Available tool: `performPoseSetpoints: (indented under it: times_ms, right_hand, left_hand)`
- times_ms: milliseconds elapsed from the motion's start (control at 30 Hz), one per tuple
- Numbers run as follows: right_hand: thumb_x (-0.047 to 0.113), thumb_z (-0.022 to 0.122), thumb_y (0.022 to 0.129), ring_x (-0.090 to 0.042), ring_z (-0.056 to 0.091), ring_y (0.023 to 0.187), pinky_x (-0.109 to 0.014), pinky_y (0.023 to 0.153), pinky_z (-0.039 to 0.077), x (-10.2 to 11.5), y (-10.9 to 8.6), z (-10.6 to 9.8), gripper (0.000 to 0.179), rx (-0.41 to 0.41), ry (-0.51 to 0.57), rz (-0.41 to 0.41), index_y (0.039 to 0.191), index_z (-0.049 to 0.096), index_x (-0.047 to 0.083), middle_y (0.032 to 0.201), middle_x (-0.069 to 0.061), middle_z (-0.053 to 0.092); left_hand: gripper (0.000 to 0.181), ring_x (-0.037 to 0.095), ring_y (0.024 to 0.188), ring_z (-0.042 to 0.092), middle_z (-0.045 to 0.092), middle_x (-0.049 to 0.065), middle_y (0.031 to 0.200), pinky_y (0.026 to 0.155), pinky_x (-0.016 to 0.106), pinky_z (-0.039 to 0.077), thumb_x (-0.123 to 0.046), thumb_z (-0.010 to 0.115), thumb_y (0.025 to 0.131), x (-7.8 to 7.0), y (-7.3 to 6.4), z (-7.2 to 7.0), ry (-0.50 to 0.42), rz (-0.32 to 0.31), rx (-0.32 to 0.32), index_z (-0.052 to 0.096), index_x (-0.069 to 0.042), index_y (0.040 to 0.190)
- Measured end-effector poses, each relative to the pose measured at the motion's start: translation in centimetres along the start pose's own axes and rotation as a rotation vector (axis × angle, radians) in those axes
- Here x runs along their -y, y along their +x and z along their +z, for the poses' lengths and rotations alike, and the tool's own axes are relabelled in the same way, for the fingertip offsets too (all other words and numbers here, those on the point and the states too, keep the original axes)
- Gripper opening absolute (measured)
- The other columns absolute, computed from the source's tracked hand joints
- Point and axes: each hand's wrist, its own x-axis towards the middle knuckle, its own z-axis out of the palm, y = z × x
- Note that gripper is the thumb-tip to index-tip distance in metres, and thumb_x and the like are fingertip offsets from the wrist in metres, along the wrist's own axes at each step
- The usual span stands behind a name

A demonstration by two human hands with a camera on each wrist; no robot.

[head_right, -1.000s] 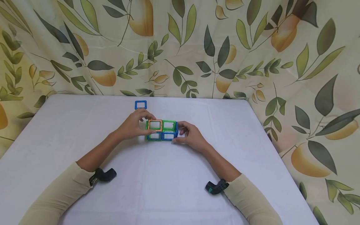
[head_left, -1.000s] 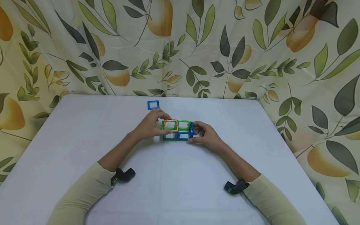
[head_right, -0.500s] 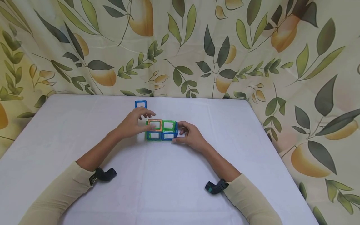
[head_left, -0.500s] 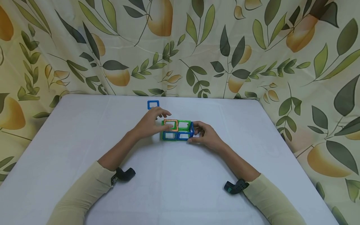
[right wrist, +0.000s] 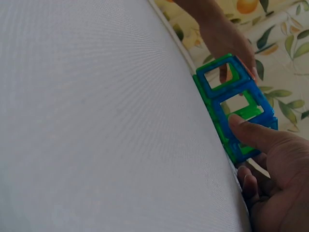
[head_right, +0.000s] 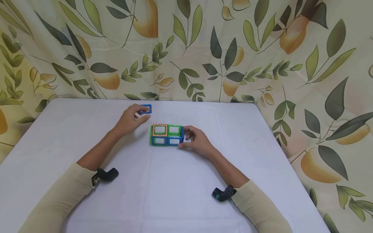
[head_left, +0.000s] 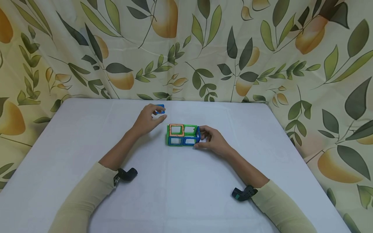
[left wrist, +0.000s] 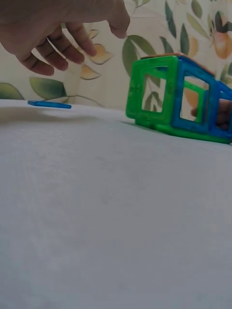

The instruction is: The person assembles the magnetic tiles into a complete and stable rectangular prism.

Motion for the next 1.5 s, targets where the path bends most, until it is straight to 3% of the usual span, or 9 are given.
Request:
performPoseSetpoints:
  times_ms: [433, 633, 967, 1300, 1500]
  right_hand:
    - [0.01, 0.092, 0.08, -0.027, 0.052, 0.091, -0.026, 0.071, 0.043, 0.1, 0.1, -0.1, 0.069, 0.0, 0.006, 0.009, 0.141, 0.06, 0.001, 0.106, -0.011, 0.063]
    - [0.01, 0.093, 0.08, -0.026, 0.052, 0.09, -0.026, 0.071, 0.043, 0.0, 0.0, 0.0, 0.069, 0.0, -0.005, 0.014, 0.141, 0.06, 0.002, 0.106, -0.011, 0.063]
    - [0.011, 0.093, 0.08, -0.027, 0.053, 0.092, -0.027, 0.072, 0.044, 0.0, 0.0, 0.0, 0.07, -0.002, -0.01, 0.01, 0.141, 0.06, 0.002, 0.107, -0.011, 0.064]
    - [0.01, 0.092, 0.081, -0.026, 0.054, 0.093, -0.026, 0.071, 0.044, 0.3, 0.0, 0.0, 0.069, -0.004, -0.015, 0.009, 0.141, 0.06, 0.002, 0.107, -0.01, 0.065]
    - [0.01, 0.093, 0.08, -0.026, 0.053, 0.09, -0.027, 0.071, 0.043, 0.4, -0.1, 0.1, 0.069, -0.011, -0.022, 0.017, 0.141, 0.061, 0.002, 0.106, -0.01, 0.064]
  left_hand:
    - [0.059, 0.037, 0.121, 0.053, 0.06, 0.02, 0.136, 0.096, 0.052, 0.048, -0.035, 0.08, 0.093, 2.5, 1.8, -0.8, 0.023, -0.158, -0.007, 0.065, -0.001, 0.138]
    - [0.061, 0.04, 0.124, 0.054, 0.056, 0.021, 0.142, 0.1, 0.053, 0.048, -0.03, 0.083, 0.091, 3.9, 2.4, -1.2, 0.033, -0.159, -0.016, 0.064, 0.001, 0.14]
    - [0.066, 0.04, 0.127, 0.051, 0.055, 0.022, 0.144, 0.106, 0.053, 0.045, -0.025, 0.084, 0.092, 6.1, 3.4, -1.4, 0.077, -0.181, 0.032, 0.057, 0.002, 0.146]
    - [0.069, 0.04, 0.127, 0.046, 0.054, 0.024, 0.142, 0.104, 0.053, 0.043, -0.025, 0.085, 0.09, 6.6, 4.4, -1.3, 0.139, -0.227, 0.058, 0.057, 0.002, 0.147]
    - [0.069, 0.042, 0.14, 0.037, 0.048, 0.024, 0.152, 0.113, 0.057, 0.036, -0.028, 0.086, 0.09, 6.9, 4.8, -0.9, 0.187, -0.27, 0.078, 0.058, -0.003, 0.148]
